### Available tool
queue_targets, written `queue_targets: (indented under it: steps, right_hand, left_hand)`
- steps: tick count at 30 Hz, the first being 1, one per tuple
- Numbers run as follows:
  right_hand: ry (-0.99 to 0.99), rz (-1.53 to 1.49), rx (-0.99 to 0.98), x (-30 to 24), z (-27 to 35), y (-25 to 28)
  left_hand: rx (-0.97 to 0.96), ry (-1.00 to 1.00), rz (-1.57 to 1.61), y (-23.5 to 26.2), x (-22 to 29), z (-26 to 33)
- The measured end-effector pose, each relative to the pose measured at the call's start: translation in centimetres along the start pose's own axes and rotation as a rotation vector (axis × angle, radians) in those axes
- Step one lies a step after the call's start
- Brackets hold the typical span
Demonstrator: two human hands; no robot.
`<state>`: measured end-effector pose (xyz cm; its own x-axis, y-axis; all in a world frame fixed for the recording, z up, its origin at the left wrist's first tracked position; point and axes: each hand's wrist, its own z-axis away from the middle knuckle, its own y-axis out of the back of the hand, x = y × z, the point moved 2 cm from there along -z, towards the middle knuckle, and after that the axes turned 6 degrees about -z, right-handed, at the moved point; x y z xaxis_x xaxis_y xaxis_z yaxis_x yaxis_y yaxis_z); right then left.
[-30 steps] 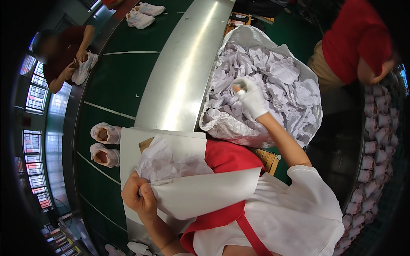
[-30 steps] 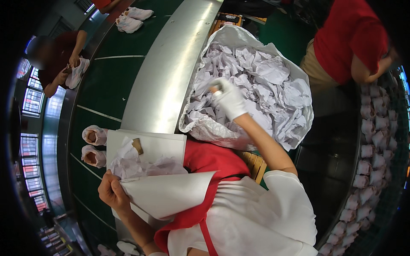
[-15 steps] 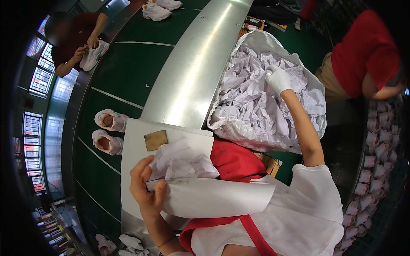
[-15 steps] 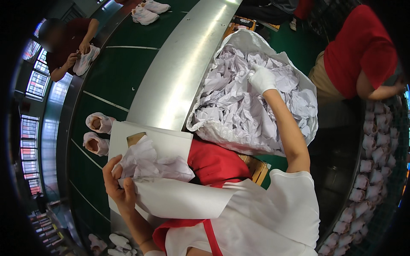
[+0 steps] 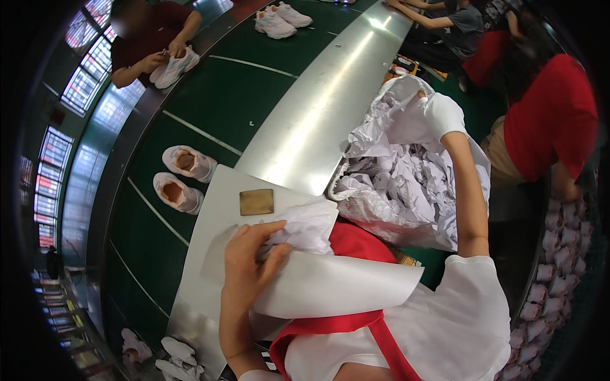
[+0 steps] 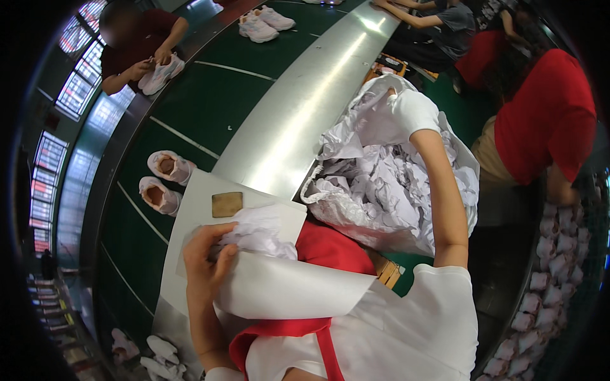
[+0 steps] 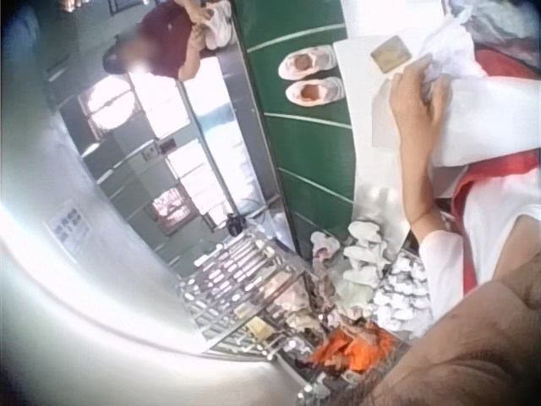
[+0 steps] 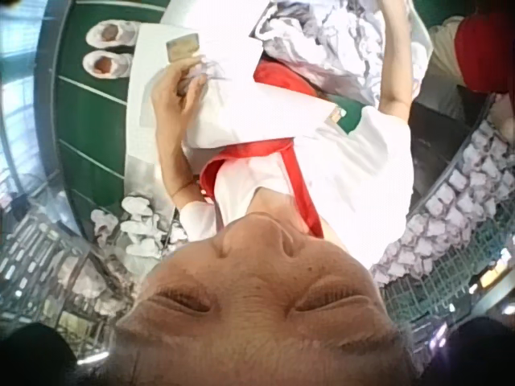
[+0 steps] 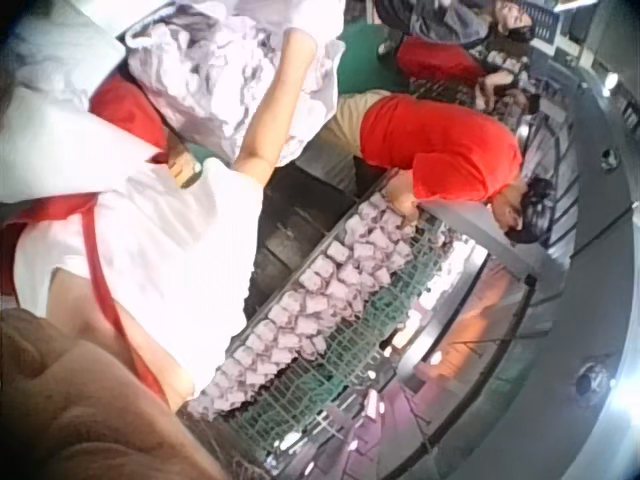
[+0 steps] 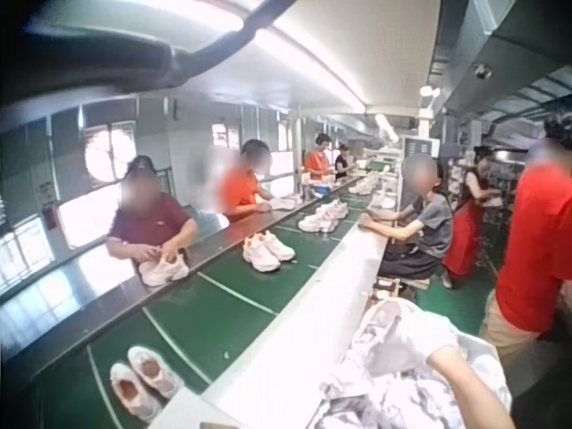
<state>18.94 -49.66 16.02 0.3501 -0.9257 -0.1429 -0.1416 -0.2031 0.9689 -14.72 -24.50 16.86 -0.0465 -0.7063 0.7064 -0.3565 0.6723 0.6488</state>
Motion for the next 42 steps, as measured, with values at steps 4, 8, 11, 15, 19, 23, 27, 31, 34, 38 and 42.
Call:
queue_targets:
  steps: [4, 8, 11, 15, 19, 23, 27, 31, 34, 38, 42]
  right_hand:
    - [0.318, -0.486, -0.202, -9.0, 3.5, 1.7]
    - [0.696, -0.984, -0.584, -17.2, 9.0, 3.8]
    - [0.847, -1.079, -0.818, -21.1, 11.8, 5.6]
    - [0.871, -1.061, -0.972, -24.2, 11.7, 6.1]
    - [0.951, -1.362, -0.332, -24.3, 7.9, 8.0]
    - [0.863, -1.179, 0.206, -21.5, 12.1, 11.1]
    - [1.25, -0.699, -0.015, -26.9, 19.6, 5.5]
    - [1.025, -1.182, -0.467, -29.9, 18.5, 0.2]
    - [0.678, -1.542, -1.161, -31.0, 18.9, -0.6]
    - [0.546, -1.667, -1.396, -31.5, 17.8, -1.7]
    - [0.503, -1.678, -1.113, -30.7, 15.1, -0.2]
  left_hand:
    - [-0.116, -0.348, -0.013, -0.5, 2.0, -0.7]
    - [0.239, -0.434, -0.131, -0.6, 3.1, -0.7]
    - [0.48, -0.294, -0.268, 1.3, 2.6, -0.8]
    - [0.521, -0.216, -0.398, 3.8, 2.0, 0.3]
    - [0.83, -0.078, -0.635, 7.4, 0.8, 1.4]
    - [0.874, 0.083, -0.883, 8.5, -0.9, 1.8]
    - [0.823, 0.099, -0.492, 7.8, -0.3, 2.8]
    - [0.815, 0.149, 0.411, 7.3, -0.7, 3.5]
    - [0.753, 0.143, 0.755, 7.0, -3.1, 3.1]
    - [0.732, 0.193, 0.323, 7.1, -2.2, 3.1]
    - [0.39, 0.264, 0.057, 4.7, -3.1, 5.2]
